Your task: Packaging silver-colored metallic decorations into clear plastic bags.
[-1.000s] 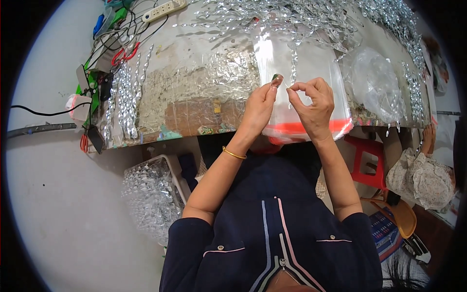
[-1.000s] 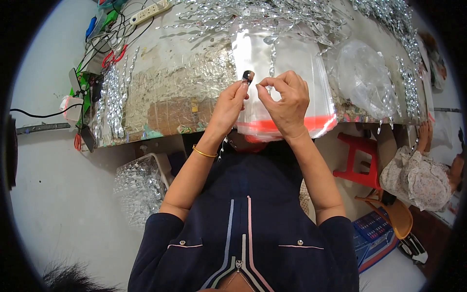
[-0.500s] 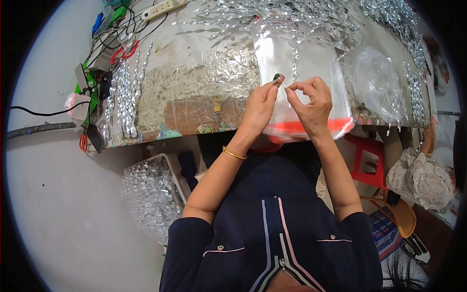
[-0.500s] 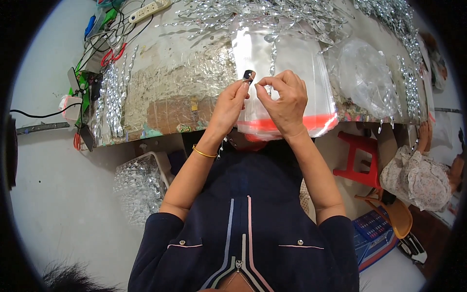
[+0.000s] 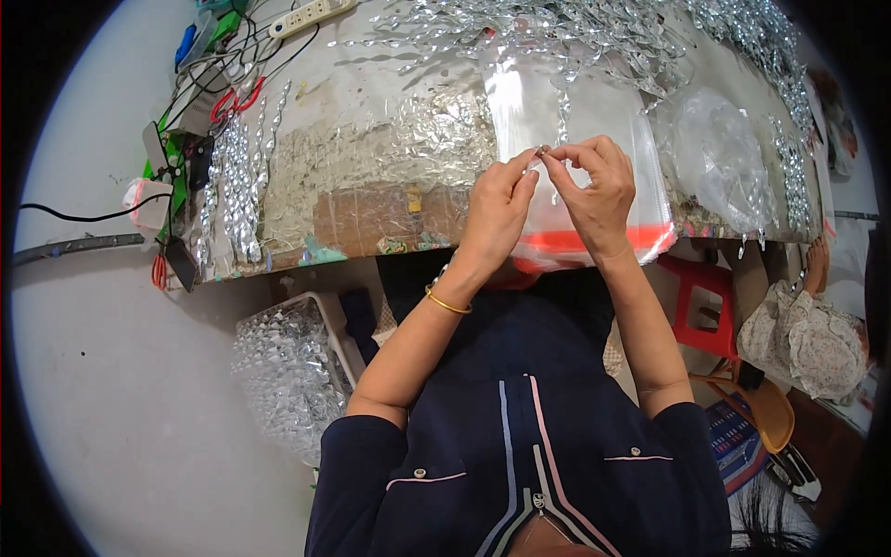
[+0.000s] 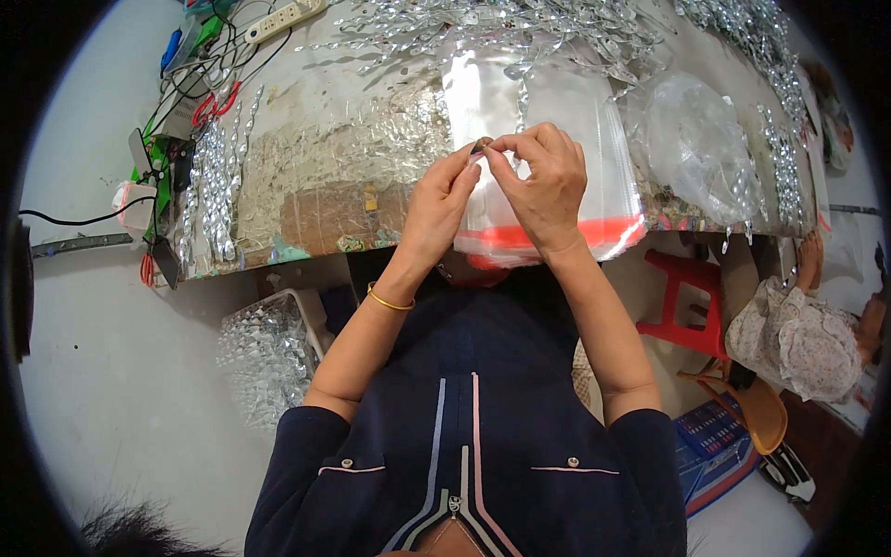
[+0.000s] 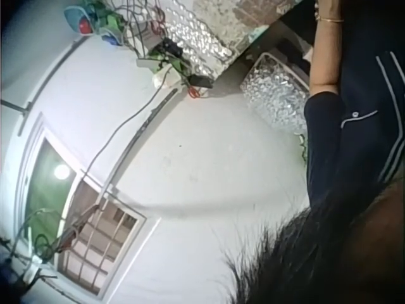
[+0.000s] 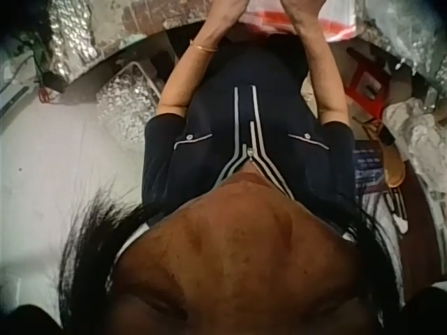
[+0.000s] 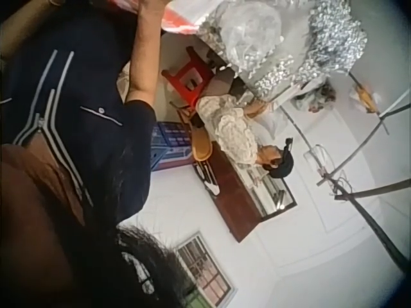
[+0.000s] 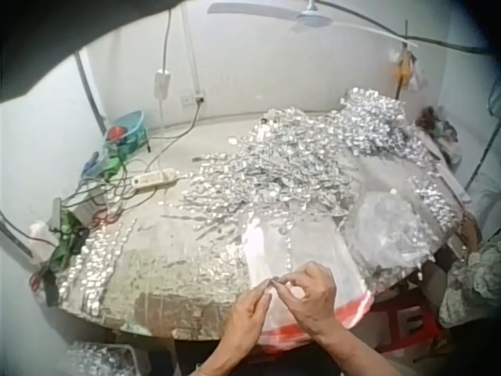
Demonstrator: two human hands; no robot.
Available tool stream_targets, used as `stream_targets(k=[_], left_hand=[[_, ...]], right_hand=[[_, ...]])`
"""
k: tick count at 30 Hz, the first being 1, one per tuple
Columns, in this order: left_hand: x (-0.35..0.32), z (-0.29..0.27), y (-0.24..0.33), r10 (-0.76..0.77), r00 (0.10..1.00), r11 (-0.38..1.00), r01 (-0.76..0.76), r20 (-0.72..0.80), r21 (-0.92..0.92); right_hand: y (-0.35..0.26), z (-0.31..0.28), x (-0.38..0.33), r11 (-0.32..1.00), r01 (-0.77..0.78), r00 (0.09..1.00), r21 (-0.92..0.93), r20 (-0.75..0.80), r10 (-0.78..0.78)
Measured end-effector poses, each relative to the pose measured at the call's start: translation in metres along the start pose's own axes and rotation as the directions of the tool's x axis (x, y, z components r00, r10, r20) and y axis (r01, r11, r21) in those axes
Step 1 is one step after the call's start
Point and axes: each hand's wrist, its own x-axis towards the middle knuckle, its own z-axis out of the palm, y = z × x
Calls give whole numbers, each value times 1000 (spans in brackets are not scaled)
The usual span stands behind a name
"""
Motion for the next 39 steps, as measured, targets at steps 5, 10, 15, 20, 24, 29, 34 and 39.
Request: stream_targets(k=[5,10,15,20,24,29,34,39], left_hand=[[0,-7,15,62,998,992,-61,-3,109],[4,-12,26,65,997,990,-69,33,124],[10,-14,14,139,990,984,-141,23,113],[14,-26,24,198,977,900,-214,80,379],[16,-30,36,285,948,726,-310,142,614],[26,-40,27,337,915,594,-389,221,704],[29,-49,-14,346,904,579,-417,252,701],[26,-29,-31,398,917,788,-340,-4,513]], right_hand=[[0,-6,3,999,28,999,31,-17,-27],[0,-13,5,999,7,1000,46,28,-9],[2,-14,5,972,-99,987,211,147,69],[8,-18,13,919,-148,972,365,227,66],[19,-13,17,922,-93,964,376,265,-10],[28,3,14,900,-195,966,389,236,108],[39,36,-3,702,-393,919,593,288,271],[26,43,-3,805,-370,913,464,342,223]])
